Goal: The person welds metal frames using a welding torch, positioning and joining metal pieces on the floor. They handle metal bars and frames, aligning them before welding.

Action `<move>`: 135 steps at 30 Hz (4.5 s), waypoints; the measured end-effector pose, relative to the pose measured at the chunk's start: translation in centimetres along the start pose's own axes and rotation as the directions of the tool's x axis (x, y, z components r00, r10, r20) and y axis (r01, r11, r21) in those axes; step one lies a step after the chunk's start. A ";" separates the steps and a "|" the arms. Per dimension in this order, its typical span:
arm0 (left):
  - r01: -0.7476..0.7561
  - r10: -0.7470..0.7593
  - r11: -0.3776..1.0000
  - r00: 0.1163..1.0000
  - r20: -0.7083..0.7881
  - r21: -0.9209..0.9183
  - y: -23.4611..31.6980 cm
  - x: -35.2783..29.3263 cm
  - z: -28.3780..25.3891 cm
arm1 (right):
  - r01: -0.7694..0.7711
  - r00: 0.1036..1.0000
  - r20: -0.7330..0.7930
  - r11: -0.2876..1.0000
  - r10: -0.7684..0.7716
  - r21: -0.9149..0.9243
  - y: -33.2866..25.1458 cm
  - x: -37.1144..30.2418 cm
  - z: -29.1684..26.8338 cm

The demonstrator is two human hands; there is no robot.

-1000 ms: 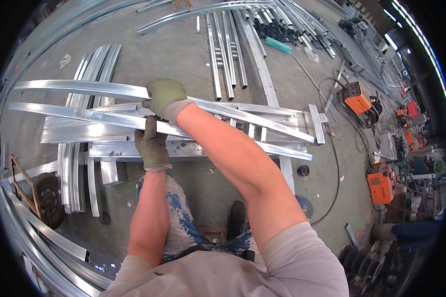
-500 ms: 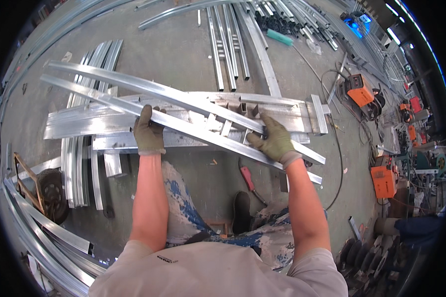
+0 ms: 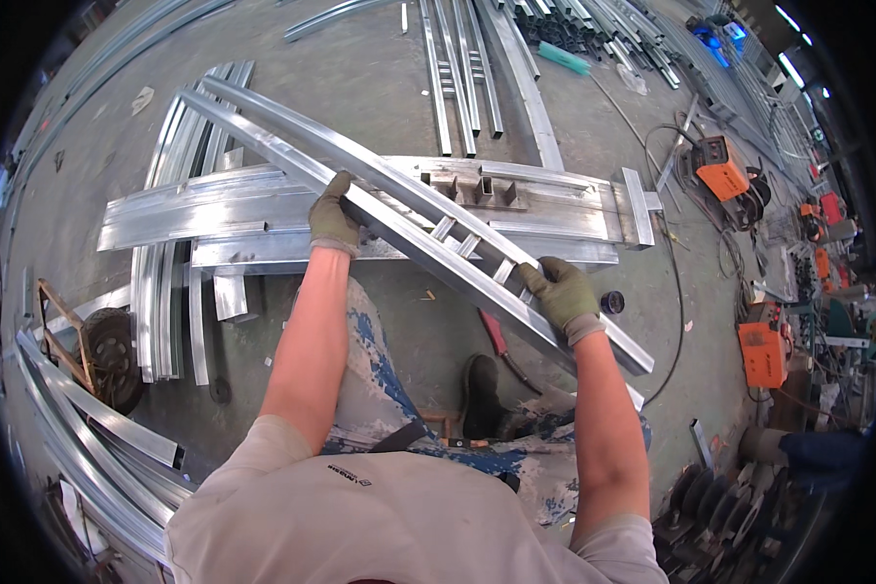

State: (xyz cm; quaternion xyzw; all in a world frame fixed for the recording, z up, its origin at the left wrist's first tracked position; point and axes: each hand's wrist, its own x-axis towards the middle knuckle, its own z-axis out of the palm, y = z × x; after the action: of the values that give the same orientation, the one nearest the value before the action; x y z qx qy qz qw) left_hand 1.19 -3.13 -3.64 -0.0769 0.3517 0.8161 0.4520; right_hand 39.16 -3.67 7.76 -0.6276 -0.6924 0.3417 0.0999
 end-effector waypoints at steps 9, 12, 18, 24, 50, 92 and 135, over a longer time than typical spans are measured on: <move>0.008 0.016 0.968 0.996 -0.091 0.250 -0.4 1.8 -0.5 | -0.096 0.992 -0.068 0.987 0.105 0.129 4.4 -1.2 6.1; -0.026 0.061 0.945 0.994 -0.096 0.327 0.0 2.3 -1.0 | -0.098 0.991 -0.080 0.983 0.111 0.156 4.0 -1.5 6.9; -0.027 0.157 0.573 0.985 -0.078 0.819 1.3 2.0 -1.5 | -0.081 0.988 -0.116 0.985 0.099 0.150 2.9 -1.6 7.1; -0.101 0.142 -0.041 0.984 0.105 0.994 2.9 -2.9 0.6 | -0.012 0.973 -0.227 0.991 0.041 0.130 5.4 -1.5 9.1; -0.175 0.305 -0.135 0.929 0.209 0.975 1.3 -2.5 -0.9 | -0.136 0.991 0.029 0.963 0.133 0.231 7.7 -4.4 4.2; -0.182 -0.463 0.135 0.857 0.225 0.974 6.4 -22.7 -1.4 | -0.009 0.987 0.157 0.994 -0.008 0.109 10.4 -7.1 7.4; -0.914 -0.924 -0.130 -0.028 -0.381 0.383 -11.7 -25.8 -11.5 | -0.156 0.581 0.689 0.890 0.433 -0.427 22.6 1.8 3.3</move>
State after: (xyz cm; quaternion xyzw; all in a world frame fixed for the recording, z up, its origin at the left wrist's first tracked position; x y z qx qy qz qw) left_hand 23.21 -24.20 -6.64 0.7536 0.2522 -0.3145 0.5192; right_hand 55.02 -3.62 -8.72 -0.5360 -0.5975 0.4702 -0.3669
